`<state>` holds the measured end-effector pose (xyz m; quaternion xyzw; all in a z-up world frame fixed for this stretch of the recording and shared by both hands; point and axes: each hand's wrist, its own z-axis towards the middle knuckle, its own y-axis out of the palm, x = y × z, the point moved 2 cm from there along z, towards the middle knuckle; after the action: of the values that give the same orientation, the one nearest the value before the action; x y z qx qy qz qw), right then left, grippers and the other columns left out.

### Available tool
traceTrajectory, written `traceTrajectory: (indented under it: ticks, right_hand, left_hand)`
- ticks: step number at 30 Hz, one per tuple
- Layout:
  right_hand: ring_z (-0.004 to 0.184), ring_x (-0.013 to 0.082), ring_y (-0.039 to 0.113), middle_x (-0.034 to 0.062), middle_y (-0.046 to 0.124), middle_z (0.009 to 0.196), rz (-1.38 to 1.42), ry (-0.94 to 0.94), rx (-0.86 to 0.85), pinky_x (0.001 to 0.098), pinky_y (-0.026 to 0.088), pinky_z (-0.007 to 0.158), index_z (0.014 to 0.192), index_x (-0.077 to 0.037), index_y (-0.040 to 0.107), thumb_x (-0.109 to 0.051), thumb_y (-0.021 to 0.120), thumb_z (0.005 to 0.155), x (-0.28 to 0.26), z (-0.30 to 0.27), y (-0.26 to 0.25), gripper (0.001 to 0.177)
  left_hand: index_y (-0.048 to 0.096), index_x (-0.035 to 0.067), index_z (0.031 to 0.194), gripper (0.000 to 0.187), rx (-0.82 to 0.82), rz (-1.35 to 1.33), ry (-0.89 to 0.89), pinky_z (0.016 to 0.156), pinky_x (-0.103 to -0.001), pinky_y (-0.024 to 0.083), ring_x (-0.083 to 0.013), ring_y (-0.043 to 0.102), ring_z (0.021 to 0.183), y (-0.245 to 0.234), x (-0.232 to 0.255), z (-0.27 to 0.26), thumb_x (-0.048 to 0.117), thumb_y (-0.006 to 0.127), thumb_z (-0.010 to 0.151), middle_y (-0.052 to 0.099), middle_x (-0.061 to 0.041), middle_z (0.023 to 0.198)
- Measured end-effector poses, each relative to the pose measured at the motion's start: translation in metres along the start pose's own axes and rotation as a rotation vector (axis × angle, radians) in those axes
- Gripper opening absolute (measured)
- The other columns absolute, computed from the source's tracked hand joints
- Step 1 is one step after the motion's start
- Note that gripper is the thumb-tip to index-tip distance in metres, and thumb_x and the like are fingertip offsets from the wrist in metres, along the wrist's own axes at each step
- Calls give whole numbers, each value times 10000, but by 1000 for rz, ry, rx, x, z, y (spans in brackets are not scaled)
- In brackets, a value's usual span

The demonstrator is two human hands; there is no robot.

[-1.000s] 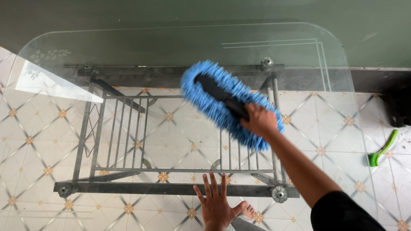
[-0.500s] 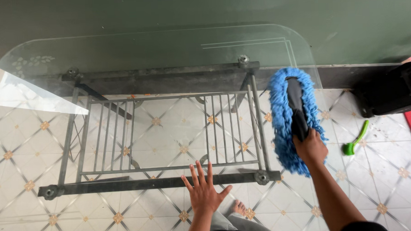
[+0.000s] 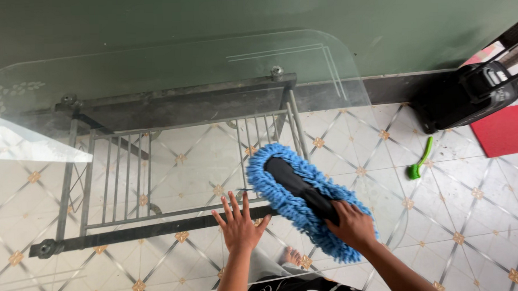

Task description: The person uses a blue duster to wipe the surface of a glass table. They move the duster back and forth across the glass top while occasionally steadying the table with their other hand.

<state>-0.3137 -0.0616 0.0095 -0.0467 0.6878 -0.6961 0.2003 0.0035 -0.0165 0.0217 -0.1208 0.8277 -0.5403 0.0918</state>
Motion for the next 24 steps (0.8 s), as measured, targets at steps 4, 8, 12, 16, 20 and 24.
traceTrajectory:
  ticks: [4,8,12,16,20,24]
  right_hand:
    - [923,261,733,72,692,1126,-29,367,-75,417,613,714,1283,-154,572,-480,711,832,75,-7,-3,573]
    - [920,349,721,138,671,1161,-41,580,-10,485,592,719,1282,-108,573,-489,754,842,102,35,-8,610]
    - [942,348,720,128,675,1154,-5,533,43,486,588,769,1255,-122,592,-476,758,843,54,62,4,568]
    - [980,325,703,91,676,1125,14,225,66,473,589,725,1235,-121,599,-433,764,801,-12,48,11,559]
    - [995,291,698,85,665,1157,23,108,-54,443,603,653,1287,-101,573,-448,740,820,-31,8,1,605]
    - [1023,260,707,54,683,1151,51,139,-51,427,609,711,1278,-149,591,-462,737,808,5,-31,-4,583]
  left_hand:
    - [10,264,1649,1072,-30,-7,-9,1189,-665,-82,-345,-94,1565,-1,1,1,909,300,844,-76,-131,1715]
    - [11,265,1650,1068,-12,2,-16,1188,-661,-78,-344,-93,1565,1,2,-1,905,300,846,-76,-135,1717]
    - [-13,263,1649,1080,-35,24,-13,1185,-667,-83,-355,-108,1562,2,1,2,916,287,842,-95,-143,1714]
    - [2,257,1648,1084,-9,2,-5,1190,-655,-88,-353,-104,1564,5,0,5,913,302,838,-81,-137,1713]
    - [25,255,1647,1087,46,-27,8,1186,-659,-87,-353,-95,1562,9,-1,7,912,314,830,-72,-147,1714]
    - [27,263,1642,1104,28,-61,17,1174,-671,-99,-359,-109,1558,18,-3,9,924,324,809,-86,-145,1711]
